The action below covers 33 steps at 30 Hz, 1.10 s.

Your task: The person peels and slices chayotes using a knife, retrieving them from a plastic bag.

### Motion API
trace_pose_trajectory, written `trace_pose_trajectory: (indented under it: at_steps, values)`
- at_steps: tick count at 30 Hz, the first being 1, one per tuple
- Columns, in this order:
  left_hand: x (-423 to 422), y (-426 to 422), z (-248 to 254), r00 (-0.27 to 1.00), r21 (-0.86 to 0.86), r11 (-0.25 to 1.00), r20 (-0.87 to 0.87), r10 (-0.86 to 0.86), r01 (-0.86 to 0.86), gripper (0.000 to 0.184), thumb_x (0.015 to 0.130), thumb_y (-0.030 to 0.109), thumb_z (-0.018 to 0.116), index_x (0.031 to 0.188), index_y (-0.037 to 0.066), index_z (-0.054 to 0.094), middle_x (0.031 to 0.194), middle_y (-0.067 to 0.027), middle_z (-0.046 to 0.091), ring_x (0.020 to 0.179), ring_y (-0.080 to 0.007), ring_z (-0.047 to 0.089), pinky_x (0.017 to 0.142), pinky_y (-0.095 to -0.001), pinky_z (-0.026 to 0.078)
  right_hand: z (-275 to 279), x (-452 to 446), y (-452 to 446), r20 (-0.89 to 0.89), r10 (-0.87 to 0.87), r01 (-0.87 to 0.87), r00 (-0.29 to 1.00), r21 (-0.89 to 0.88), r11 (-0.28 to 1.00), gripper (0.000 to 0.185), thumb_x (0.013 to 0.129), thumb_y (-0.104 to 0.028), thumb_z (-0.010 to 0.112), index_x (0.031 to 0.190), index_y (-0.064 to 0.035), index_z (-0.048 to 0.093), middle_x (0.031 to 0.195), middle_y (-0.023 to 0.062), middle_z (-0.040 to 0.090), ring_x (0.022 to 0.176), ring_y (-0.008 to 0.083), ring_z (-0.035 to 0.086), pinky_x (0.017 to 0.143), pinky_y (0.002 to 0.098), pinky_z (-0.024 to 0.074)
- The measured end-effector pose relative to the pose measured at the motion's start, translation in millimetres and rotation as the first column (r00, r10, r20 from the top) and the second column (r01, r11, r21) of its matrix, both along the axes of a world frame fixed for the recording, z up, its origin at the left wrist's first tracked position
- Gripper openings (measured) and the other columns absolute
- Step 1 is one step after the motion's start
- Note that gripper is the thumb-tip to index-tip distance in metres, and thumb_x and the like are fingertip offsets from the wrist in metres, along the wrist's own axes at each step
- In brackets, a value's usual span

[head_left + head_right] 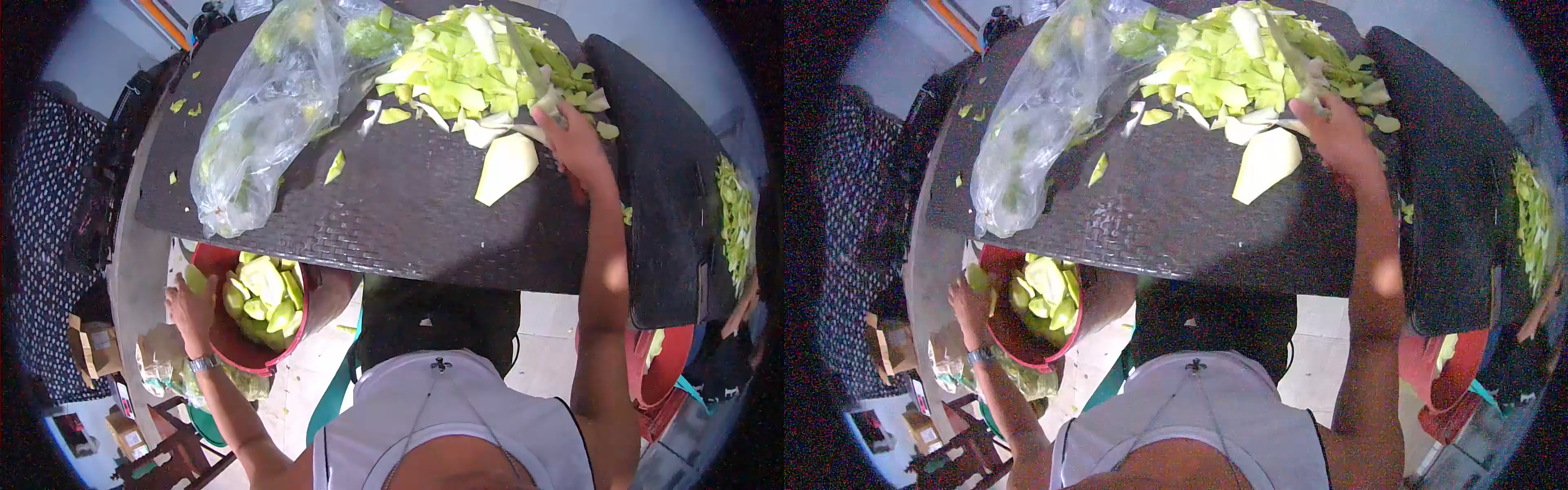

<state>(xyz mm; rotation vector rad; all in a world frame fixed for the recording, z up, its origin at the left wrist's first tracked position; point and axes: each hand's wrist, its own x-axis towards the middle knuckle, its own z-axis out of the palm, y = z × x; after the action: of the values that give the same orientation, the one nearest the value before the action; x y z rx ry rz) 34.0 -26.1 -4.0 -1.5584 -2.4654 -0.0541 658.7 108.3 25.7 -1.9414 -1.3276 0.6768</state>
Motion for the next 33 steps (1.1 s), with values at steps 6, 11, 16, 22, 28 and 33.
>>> trace_pose_trajectory:
  at_steps: [6, 11, 16, 22, 28, 33]
  values:
    - [90.4, 60.5, 76.8, 0.696, 0.441, 0.871, 0.557, -0.454, 0.215, 0.035, 0.098, 0.026, 0.069, 0.120, -0.002, 0.069, 0.091, -0.0099, 0.073, 0.086, -0.0156, 0.068, 0.078, -0.0310, 0.052, -26.0, 18.9, 4.0, -0.010, 0.015, -0.014, 1.000, 0.099, 0.995, 0.055, 0.092, -0.052, 0.070, 0.115, -0.0017, 0.066, 0.095, 0.0201, 0.072, 0.081, 0.0295, 0.070, 0.075, 0.0421, 0.0543]
    - [260.0, 86.0, 103.1, 0.482, 0.385, 0.709, 0.536, -0.693, 0.590, 0.034, 0.095, 0.021, 0.072, 0.117, -0.004, 0.069, 0.094, -0.0123, 0.074, 0.084, -0.0132, 0.067, 0.079, -0.0290, 0.053, -31.9, 22.5, -0.5, 0.220, -0.065, 0.017, 0.973, 0.215, 0.977, 0.052, 0.096, -0.053, 0.063, 0.105, -0.0025, 0.070, 0.088, 0.0178, 0.070, 0.082, 0.0321, 0.069, 0.076, 0.0445, 0.0518]
    - [398.6, 141.3, 37.4, 0.310, 0.152, 0.436, 0.506, -0.805, 0.887, 0.059, 0.082, 0.041, 0.083, 0.118, -0.003, 0.067, 0.098, -0.0242, 0.072, 0.090, -0.0374, 0.071, 0.081, -0.0437, 0.056, -9.2, 13.9, -6.6, 0.046, -0.100, 0.099, 0.994, 0.023, 0.995, 0.063, 0.097, -0.060, 0.055, 0.091, 0.0009, 0.071, 0.070, 0.0161, 0.067, 0.074, 0.0295, 0.069, 0.070, 0.0419, 0.0518]
    - [464.3, 159.0, 9.8, 0.183, 0.117, 0.279, 0.511, -0.840, 0.953, 0.054, 0.075, 0.032, 0.086, 0.112, -0.002, 0.066, 0.101, -0.0249, 0.070, 0.097, -0.0425, 0.068, 0.085, -0.0477, 0.054, -30.5, 27.2, -5.6, 0.403, -0.118, 0.099, 0.908, 0.068, 0.993, 0.066, 0.082, -0.060, 0.074, 0.112, -0.0013, 0.066, 0.105, 0.0205, 0.074, 0.097, 0.0372, 0.073, 0.086, 0.0488, 0.0564]
    - [463.4, 171.3, -9.6, 0.057, 0.238, 0.257, 0.620, -0.783, 0.937, 0.052, 0.076, 0.024, 0.085, 0.117, -0.001, 0.066, 0.102, -0.0226, 0.070, 0.099, -0.0404, 0.068, 0.088, -0.0461, 0.053, -14.4, 25.5, -16.7, 0.365, -0.199, 0.134, 0.909, 0.194, 0.972, 0.055, 0.082, -0.052, 0.080, 0.107, -0.0056, 0.066, 0.088, 0.0130, 0.072, 0.084, 0.0320, 0.072, 0.078, 0.0439, 0.0552]
    - [452.0, 183.7, -6.8, -0.207, 0.386, 0.370, 0.874, -0.440, 0.845, 0.044, 0.083, 0.024, 0.082, 0.117, 0.001, 0.066, 0.095, -0.0129, 0.072, 0.089, -0.0289, 0.072, 0.082, -0.0422, 0.057, -7.7, 23.4, -12.2, 0.266, -0.174, 0.108, 0.948, 0.246, 0.963, 0.051, 0.084, -0.052, 0.079, 0.101, -0.0059, 0.068, 0.078, 0.0103, 0.070, 0.072, 0.0251, 0.069, 0.069, 0.0380, 0.0533]
